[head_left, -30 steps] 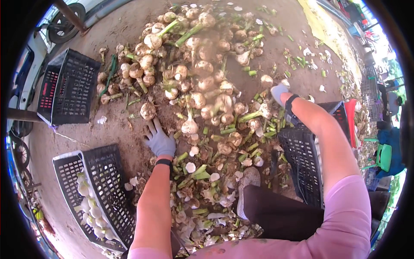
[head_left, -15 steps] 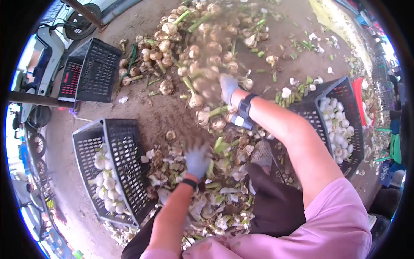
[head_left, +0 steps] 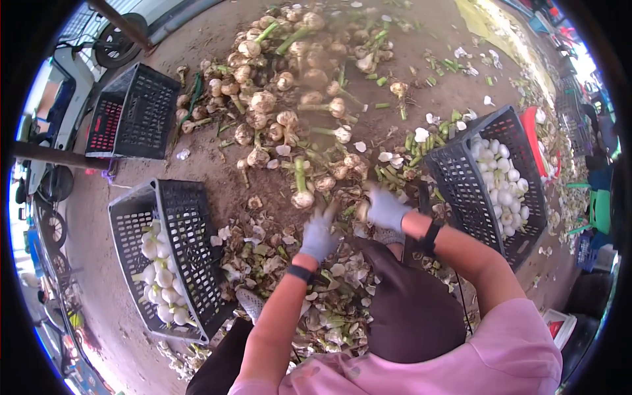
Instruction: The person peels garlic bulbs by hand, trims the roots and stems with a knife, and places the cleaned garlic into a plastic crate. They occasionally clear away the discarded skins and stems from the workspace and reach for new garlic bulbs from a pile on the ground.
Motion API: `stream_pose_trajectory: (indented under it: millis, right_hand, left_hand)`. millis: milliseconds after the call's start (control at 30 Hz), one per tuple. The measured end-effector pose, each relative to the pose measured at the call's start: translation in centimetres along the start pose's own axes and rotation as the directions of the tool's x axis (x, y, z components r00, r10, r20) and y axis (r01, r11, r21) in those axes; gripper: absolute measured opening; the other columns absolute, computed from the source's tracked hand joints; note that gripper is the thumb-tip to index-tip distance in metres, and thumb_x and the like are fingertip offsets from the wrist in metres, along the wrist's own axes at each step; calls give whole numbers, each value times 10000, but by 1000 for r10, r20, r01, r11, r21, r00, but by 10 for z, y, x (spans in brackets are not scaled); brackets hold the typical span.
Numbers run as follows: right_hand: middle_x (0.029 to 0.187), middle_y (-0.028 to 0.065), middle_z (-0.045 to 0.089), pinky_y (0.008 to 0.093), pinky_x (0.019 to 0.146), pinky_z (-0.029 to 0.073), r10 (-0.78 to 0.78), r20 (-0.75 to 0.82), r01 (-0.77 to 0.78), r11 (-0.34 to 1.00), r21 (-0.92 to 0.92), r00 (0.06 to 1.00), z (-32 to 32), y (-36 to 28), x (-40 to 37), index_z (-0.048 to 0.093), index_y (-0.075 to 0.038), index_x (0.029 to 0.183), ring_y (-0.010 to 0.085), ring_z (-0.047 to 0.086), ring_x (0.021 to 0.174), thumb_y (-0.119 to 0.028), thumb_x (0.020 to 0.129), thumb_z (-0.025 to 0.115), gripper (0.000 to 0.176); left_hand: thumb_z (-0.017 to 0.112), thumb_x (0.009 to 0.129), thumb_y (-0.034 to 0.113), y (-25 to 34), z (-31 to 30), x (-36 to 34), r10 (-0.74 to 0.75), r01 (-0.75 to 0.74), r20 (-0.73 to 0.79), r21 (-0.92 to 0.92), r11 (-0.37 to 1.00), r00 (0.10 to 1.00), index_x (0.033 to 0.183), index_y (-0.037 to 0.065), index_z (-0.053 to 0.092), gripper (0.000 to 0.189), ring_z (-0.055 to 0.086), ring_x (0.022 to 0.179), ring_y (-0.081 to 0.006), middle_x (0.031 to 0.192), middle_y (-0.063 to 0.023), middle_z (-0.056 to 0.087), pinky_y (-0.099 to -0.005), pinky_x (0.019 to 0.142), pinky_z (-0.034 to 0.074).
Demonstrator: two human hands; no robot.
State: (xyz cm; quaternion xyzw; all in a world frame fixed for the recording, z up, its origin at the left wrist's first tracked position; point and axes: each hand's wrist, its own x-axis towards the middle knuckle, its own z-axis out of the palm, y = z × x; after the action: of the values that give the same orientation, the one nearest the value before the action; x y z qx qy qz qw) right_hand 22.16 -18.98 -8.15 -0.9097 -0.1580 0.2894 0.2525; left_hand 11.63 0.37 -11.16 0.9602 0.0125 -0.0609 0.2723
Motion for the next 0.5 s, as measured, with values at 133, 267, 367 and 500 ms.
stream_pose_trajectory:
  millis: [133,267,367,500]
  right_hand:
    - [1305,335,368,505,890,493,-149,-104,142,988,-64,983,64,-31,-23,316,-111,1479,486,527,1080,-210,724,704,855]
    - [1237,226,520,486,935,473,-635,448,538,772,338,630,142,-61,-7,447,-131,1399,402,542,1132,-177,746,681,696]
    - [1224,196,577,419,951,488,-778,251,607,613,506,576,104,-77,-19,542,-101,1326,314,567,1151,-177,814,643,526]
    - [1151,135,642,343,922,508,-279,-208,347,785,512,938,-12,-14,-34,637,-54,1177,247,635,1038,-112,874,653,309]
  left_hand:
    - [634,768,85,-28,-17,44,106,-77,-127,215,973,986,1368,253,471,644,530,1155,-377,1436,-186,410,-525,925,435]
    - [590,794,73,-65,-56,98,-147,145,-205,-26,989,968,1346,233,505,581,582,1129,-393,1462,-129,424,-547,970,440]
    - [595,804,43,-90,-69,120,-264,279,-209,45,959,941,1348,218,493,580,605,1041,-361,1381,-122,480,-502,848,484]
    - [620,774,32,-43,-64,96,-118,167,-331,123,978,936,1323,151,502,574,608,1001,-307,1360,-154,484,-493,828,492]
